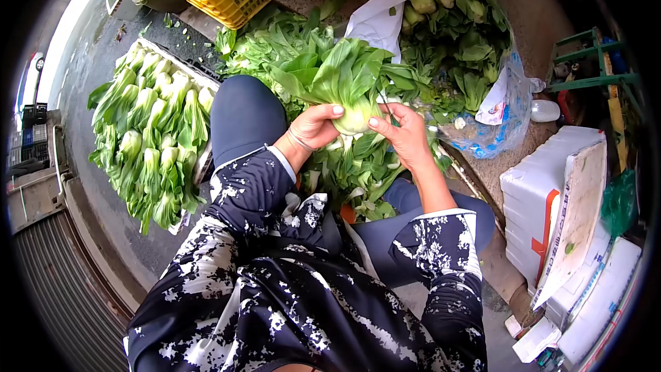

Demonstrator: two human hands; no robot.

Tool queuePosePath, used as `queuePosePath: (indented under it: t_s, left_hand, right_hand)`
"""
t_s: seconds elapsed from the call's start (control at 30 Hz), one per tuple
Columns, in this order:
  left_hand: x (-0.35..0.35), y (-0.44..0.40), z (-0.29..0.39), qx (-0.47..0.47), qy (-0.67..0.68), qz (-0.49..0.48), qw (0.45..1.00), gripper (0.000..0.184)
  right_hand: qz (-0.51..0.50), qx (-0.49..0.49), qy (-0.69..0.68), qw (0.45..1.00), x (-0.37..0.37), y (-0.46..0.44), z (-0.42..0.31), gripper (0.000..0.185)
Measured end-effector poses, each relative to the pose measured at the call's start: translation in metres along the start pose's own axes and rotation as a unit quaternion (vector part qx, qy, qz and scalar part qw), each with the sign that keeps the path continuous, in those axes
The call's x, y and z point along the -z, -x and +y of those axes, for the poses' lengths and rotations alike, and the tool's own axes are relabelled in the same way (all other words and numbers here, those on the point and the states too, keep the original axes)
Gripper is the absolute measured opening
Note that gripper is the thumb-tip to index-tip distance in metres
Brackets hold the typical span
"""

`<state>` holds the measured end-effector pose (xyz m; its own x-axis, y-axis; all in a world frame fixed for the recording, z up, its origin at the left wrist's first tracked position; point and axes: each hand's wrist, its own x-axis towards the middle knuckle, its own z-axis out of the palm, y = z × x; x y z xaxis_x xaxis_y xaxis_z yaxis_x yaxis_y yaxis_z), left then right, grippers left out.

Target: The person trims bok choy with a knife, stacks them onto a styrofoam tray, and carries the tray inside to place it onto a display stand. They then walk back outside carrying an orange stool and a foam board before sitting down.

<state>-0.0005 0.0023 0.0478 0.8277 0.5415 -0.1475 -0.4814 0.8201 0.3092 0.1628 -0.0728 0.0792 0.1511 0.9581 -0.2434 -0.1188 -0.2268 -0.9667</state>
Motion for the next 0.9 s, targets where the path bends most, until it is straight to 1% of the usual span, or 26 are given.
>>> queuePosePath:
  t_s: [0.03, 0.1, 0.13, 0.17, 0.23, 0.27, 0.3, 0.33, 0.37, 0.4, 0.43, 0.5, 0.53, 0.57, 0.6, 0.63, 0.7, 0.73, 0.77, 0.83, 0.87, 0.9]
  left_hand:
    - [0.0, 0.0, 0.0, -0.011, -0.007, -0.008, 1.0, 0.046]
    - [-0.003, 0.002, 0.004, -0.014, -0.002, -0.007, 1.0, 0.049]
    - [-0.009, 0.005, 0.007, -0.029, -0.003, -0.026, 0.999, 0.049]
    - [-0.014, 0.007, 0.01, -0.045, -0.004, -0.046, 0.998, 0.05]
    - [-0.026, 0.006, 0.015, -0.059, -0.023, -0.03, 0.998, 0.052]
    - [-0.03, 0.006, 0.017, -0.065, -0.049, -0.023, 0.996, 0.052]
    - [-0.032, 0.006, 0.019, -0.071, -0.074, -0.015, 0.995, 0.052]
    - [-0.024, 0.003, 0.021, -0.051, -0.136, -0.025, 0.989, 0.061]
    - [-0.023, 0.002, 0.019, -0.047, -0.164, -0.015, 0.985, 0.061]
    - [-0.025, 0.003, 0.016, -0.051, -0.179, -0.015, 0.982, 0.061]
    - [-0.028, 0.005, 0.014, -0.055, -0.194, -0.014, 0.979, 0.06]
    - [-0.03, 0.006, 0.011, -0.065, -0.191, -0.014, 0.979, 0.059]
    - [-0.03, 0.006, 0.01, -0.065, -0.199, -0.006, 0.978, 0.059]
    - [-0.03, 0.006, 0.01, -0.065, -0.206, 0.003, 0.976, 0.059]
    - [-0.036, 0.009, 0.011, -0.064, -0.181, 0.012, 0.981, 0.054]
    - [-0.039, 0.011, 0.012, -0.064, -0.18, 0.011, 0.981, 0.054]
    - [-0.044, 0.014, 0.014, -0.084, -0.158, 0.001, 0.984, 0.054]
    - [-0.047, 0.016, 0.016, -0.073, -0.14, -0.002, 0.987, 0.054]
    - [-0.051, 0.017, 0.02, -0.074, -0.139, -0.002, 0.987, 0.054]
    - [-0.062, 0.017, 0.029, -0.069, -0.103, -0.054, 0.991, 0.055]
    - [-0.066, 0.016, 0.031, -0.064, -0.102, -0.05, 0.991, 0.054]
    - [-0.064, 0.017, 0.031, -0.065, -0.102, -0.05, 0.991, 0.054]
  right_hand:
    - [0.006, 0.029, 0.002, 1.0, 0.001, 0.0, 0.005, 0.031]
    - [0.081, -0.036, -0.092, 0.992, 0.006, 0.002, 0.006, 0.023]
    - [0.088, -0.012, -0.027, 0.996, 0.006, 0.001, 0.004, 0.019]
    - [0.085, -0.01, -0.027, 0.996, 0.003, 0.002, 0.002, 0.019]
    - [0.075, -0.062, -0.137, 0.986, -0.003, 0.007, -0.006, 0.02]
    - [0.075, -0.054, -0.121, 0.988, -0.002, 0.008, -0.015, 0.025]
    - [0.071, -0.052, -0.118, 0.989, -0.005, 0.008, -0.017, 0.025]
    - [0.083, -0.016, -0.114, 0.99, -0.01, 0.008, -0.02, 0.028]
    - [0.096, 0.02, -0.111, 0.989, -0.012, 0.009, -0.022, 0.031]
    - [0.059, 0.005, -0.069, 0.996, -0.011, 0.009, -0.018, 0.036]
    - [0.061, 0.0, -0.061, 0.996, -0.012, 0.009, -0.014, 0.033]
    - [0.055, -0.047, -0.119, 0.99, -0.011, 0.008, -0.017, 0.029]
    - [0.054, -0.044, -0.117, 0.991, -0.012, 0.009, -0.019, 0.029]
    - [0.063, -0.028, -0.123, 0.99, -0.013, 0.009, -0.02, 0.025]
    - [0.071, -0.013, -0.13, 0.989, -0.015, 0.009, -0.021, 0.021]
    - [0.07, -0.013, -0.129, 0.989, -0.016, 0.01, -0.02, 0.021]
    - [0.143, -0.03, -0.173, 0.974, -0.015, 0.01, -0.015, 0.016]
    - [0.177, -0.035, -0.154, 0.971, -0.015, 0.006, -0.01, 0.011]
    - [0.177, -0.035, -0.153, 0.972, -0.01, 0.001, -0.005, 0.011]
    - [0.192, -0.153, -0.089, 0.965, -0.003, -0.006, -0.008, 0.012]
    - [0.182, -0.213, -0.058, 0.958, -0.003, -0.004, -0.008, 0.017]
    - [0.182, -0.213, -0.057, 0.958, -0.002, -0.001, -0.007, 0.017]
